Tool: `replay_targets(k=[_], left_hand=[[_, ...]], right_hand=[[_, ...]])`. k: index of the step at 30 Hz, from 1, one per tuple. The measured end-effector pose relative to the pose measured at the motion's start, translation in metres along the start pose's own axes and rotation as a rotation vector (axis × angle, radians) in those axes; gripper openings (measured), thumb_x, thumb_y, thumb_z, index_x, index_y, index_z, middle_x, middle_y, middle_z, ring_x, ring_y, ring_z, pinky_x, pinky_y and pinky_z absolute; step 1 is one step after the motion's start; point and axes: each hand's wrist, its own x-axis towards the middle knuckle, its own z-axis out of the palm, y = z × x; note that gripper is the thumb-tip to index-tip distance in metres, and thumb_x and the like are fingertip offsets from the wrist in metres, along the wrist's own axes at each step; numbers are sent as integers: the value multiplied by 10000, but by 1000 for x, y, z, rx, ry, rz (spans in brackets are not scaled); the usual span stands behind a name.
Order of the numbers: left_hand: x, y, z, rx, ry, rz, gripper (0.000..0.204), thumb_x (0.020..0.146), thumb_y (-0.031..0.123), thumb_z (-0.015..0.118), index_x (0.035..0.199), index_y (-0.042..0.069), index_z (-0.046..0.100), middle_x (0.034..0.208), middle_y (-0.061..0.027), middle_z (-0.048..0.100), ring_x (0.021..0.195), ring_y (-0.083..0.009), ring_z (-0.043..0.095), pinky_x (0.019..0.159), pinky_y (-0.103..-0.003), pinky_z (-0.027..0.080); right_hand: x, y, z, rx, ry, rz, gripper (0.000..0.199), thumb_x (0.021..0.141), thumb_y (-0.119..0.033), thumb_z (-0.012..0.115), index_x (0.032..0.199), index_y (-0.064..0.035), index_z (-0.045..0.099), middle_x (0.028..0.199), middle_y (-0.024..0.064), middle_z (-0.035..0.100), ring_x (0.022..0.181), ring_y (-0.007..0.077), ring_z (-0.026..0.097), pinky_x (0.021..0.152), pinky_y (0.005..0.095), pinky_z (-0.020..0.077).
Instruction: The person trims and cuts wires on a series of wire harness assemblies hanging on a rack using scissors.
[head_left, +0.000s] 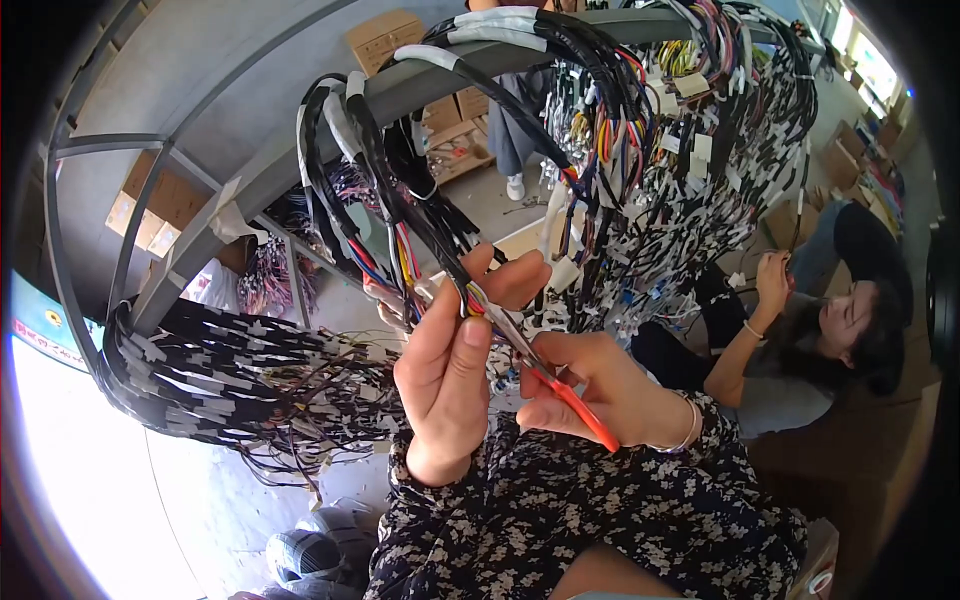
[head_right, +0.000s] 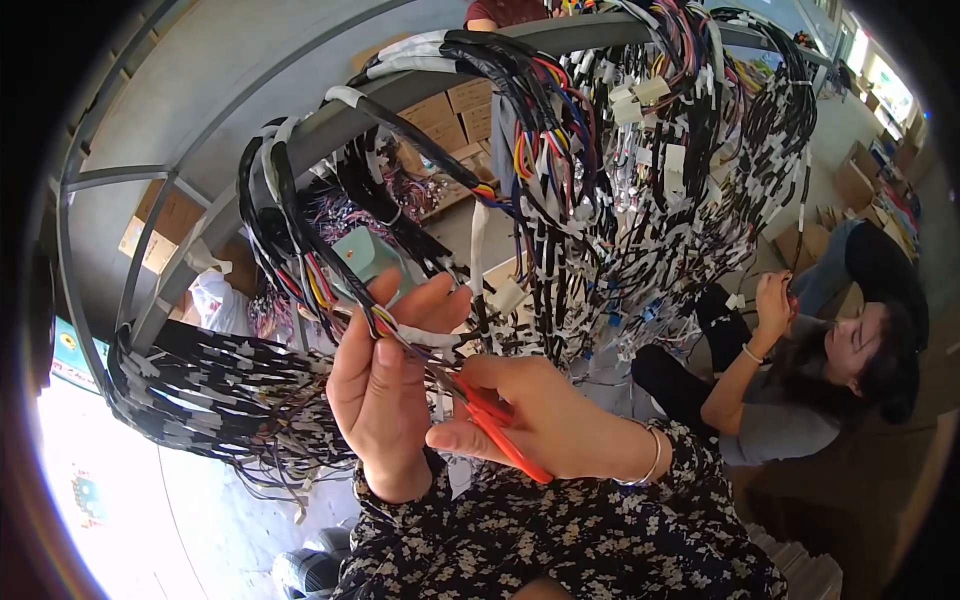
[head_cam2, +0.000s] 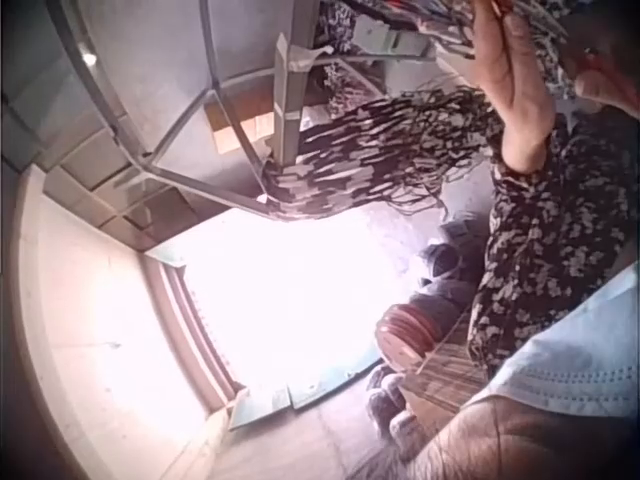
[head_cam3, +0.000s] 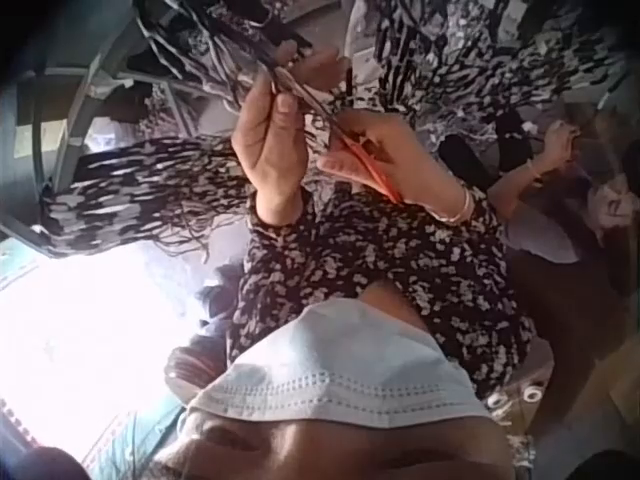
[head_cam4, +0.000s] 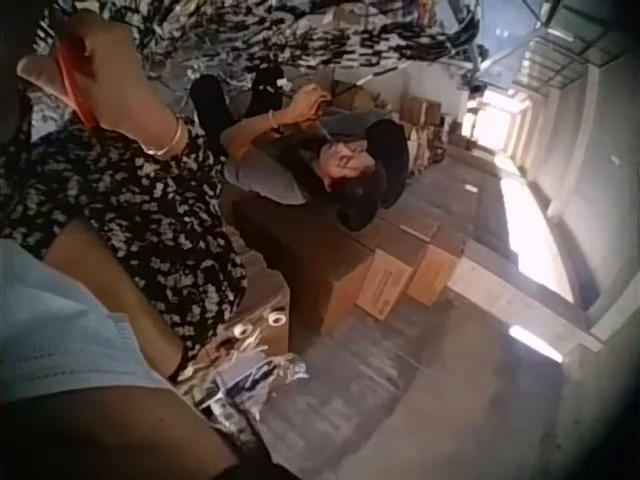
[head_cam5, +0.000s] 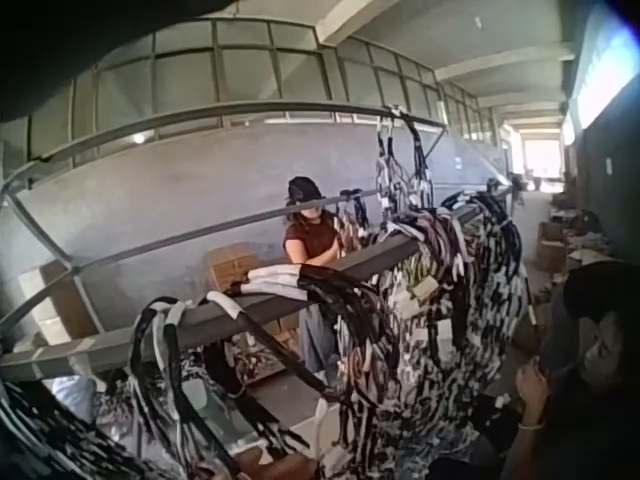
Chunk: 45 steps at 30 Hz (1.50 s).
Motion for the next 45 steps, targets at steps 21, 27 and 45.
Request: replay_targets(k=[21,27,45], left_hand=[[-5,-13,-13,51,-19,81,423,1071,16,389,1478,-95,356,1350,-285,581,1236,-393,598,1046,-445,479],[0,-8,-18,217,-38,86,423,1084,74,394,1472,-92,379,1287,-287,633,1233,-332,605,1090,-375,397],[-1,-12,-15,179,-15,74,433,1085,86,392,1474,-102,361,1287,-294,632,1229,-321,606,1082,-359,405]], right_hand=[[15,-21,-3,43,32,66,419,921,-380,756,818,-17,572,667,4,482,615,57,413,528,259,335],[3,2,12,7,72,40,472,904,-420,765,783,-22,541,620,20,432,586,94,384,509,289,324],[3,12,13,6,71,28,503,903,-455,753,769,-22,535,588,28,424,550,113,386,498,304,336]])
